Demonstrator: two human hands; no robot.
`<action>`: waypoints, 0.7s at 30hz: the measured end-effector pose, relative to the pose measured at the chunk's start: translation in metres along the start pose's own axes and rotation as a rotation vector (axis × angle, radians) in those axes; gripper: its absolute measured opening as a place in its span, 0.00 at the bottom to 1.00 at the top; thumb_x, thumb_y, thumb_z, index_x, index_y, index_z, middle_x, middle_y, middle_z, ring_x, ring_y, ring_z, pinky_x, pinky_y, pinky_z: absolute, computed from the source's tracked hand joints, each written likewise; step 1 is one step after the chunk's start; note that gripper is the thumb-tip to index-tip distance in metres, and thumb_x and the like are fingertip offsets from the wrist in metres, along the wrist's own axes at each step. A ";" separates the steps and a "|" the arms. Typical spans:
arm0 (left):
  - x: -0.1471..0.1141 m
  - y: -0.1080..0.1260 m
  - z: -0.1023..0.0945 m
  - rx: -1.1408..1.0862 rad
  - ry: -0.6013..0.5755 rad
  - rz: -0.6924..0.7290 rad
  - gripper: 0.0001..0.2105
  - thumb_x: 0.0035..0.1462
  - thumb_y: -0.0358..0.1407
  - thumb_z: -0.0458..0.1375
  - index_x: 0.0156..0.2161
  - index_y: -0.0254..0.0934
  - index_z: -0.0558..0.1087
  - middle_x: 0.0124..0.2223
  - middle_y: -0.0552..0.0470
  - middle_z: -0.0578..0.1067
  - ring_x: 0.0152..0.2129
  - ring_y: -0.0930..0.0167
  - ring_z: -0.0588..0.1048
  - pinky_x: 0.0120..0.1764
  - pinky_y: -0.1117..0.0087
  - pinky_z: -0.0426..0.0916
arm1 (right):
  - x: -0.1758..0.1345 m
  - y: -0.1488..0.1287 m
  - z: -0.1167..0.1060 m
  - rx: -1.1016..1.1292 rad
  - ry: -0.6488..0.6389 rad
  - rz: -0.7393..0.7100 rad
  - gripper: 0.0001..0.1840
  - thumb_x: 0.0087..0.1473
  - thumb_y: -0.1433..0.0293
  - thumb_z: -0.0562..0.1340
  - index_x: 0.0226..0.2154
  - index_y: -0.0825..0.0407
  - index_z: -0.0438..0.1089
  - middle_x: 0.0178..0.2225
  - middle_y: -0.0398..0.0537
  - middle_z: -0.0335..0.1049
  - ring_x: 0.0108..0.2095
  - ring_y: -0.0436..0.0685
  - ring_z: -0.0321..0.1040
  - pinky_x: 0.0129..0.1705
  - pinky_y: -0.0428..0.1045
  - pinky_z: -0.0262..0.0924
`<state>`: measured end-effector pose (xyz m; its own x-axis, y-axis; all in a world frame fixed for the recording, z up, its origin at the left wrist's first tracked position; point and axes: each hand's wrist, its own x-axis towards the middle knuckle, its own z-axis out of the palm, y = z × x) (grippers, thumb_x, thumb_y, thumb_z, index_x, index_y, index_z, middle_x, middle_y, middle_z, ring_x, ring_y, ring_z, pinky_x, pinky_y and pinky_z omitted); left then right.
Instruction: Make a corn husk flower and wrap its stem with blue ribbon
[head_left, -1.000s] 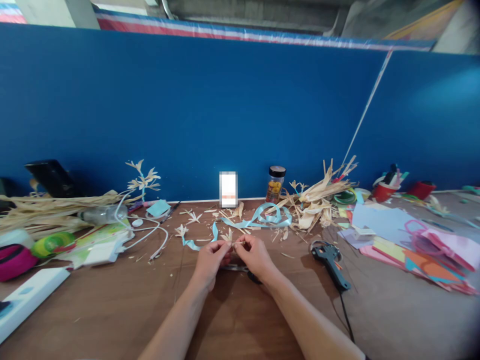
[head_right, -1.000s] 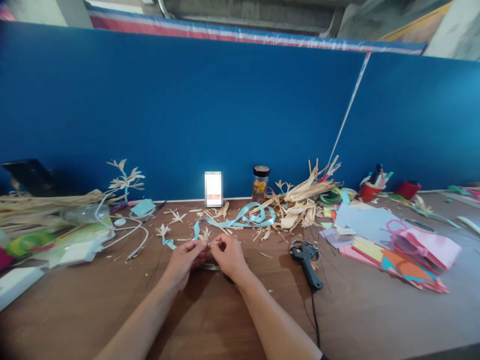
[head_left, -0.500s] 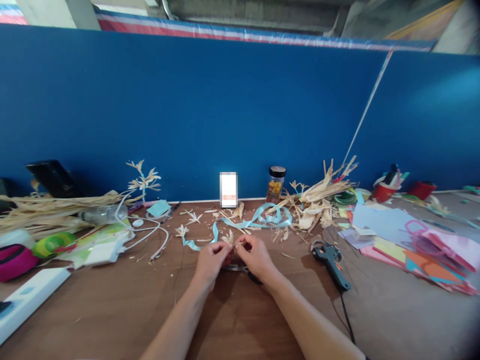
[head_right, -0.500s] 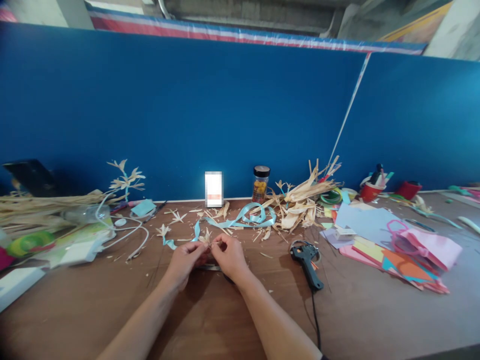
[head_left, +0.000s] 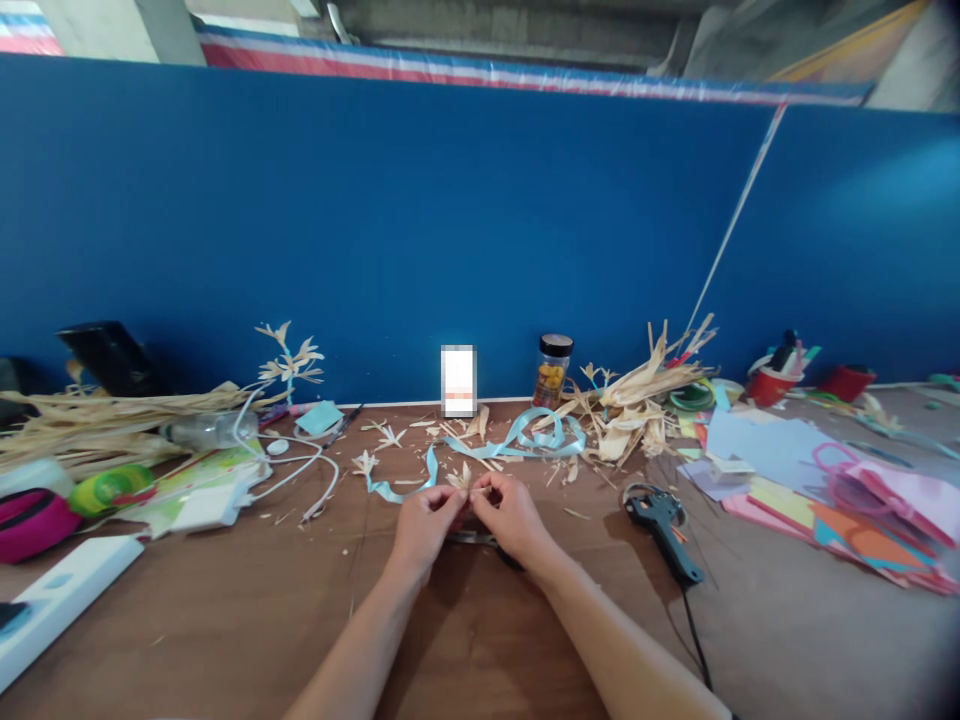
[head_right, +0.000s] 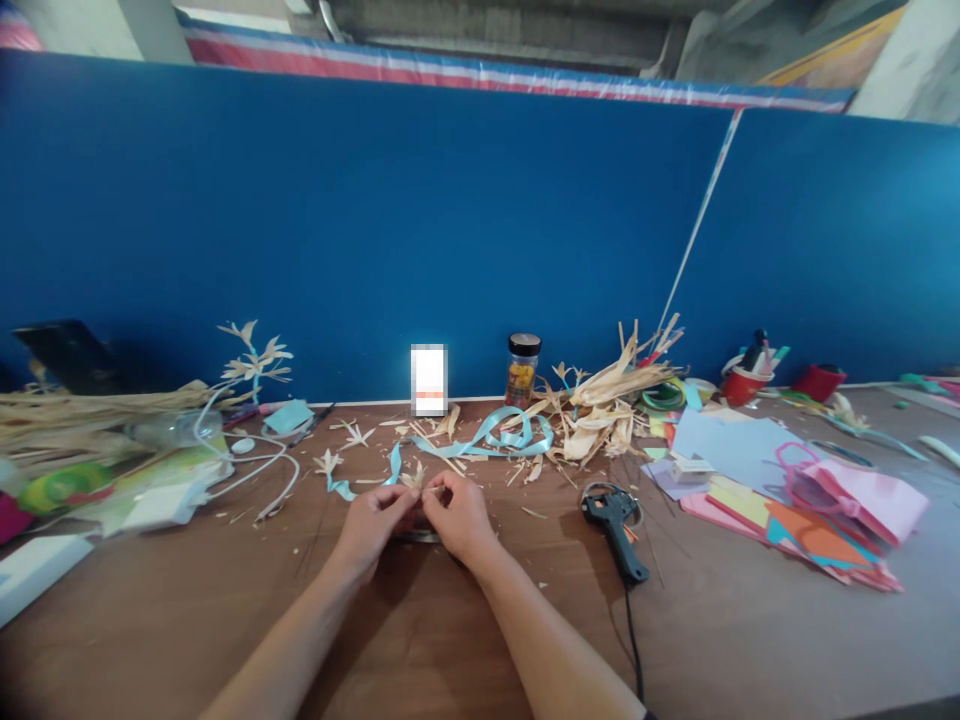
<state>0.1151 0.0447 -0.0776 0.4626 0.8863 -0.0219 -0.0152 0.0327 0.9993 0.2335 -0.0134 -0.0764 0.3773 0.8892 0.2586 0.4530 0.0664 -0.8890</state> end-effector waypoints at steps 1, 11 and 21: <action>0.000 -0.001 0.000 0.025 0.002 0.026 0.15 0.41 0.45 0.58 0.25 0.31 0.73 0.19 0.55 0.69 0.17 0.76 0.65 0.22 0.76 0.60 | 0.000 0.000 0.000 0.007 -0.001 0.003 0.07 0.44 0.67 0.55 0.25 0.54 0.65 0.19 0.40 0.62 0.21 0.48 0.56 0.23 0.42 0.51; -0.004 0.006 0.004 -0.156 -0.021 -0.115 0.17 0.37 0.43 0.62 0.32 0.33 0.73 0.29 0.49 0.75 0.23 0.73 0.70 0.28 0.73 0.66 | 0.003 0.005 0.002 0.247 -0.015 0.108 0.09 0.45 0.64 0.56 0.25 0.54 0.63 0.19 0.39 0.58 0.20 0.46 0.53 0.21 0.41 0.49; -0.001 0.001 0.002 0.018 -0.011 0.080 0.14 0.42 0.43 0.59 0.29 0.32 0.74 0.18 0.54 0.70 0.16 0.75 0.64 0.21 0.76 0.58 | 0.002 0.002 0.001 0.273 -0.030 0.117 0.09 0.45 0.65 0.56 0.26 0.55 0.64 0.18 0.39 0.57 0.19 0.46 0.51 0.21 0.41 0.48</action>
<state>0.1165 0.0430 -0.0761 0.4700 0.8808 0.0579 -0.0361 -0.0463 0.9983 0.2348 -0.0106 -0.0782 0.3885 0.9107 0.1404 0.1725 0.0778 -0.9819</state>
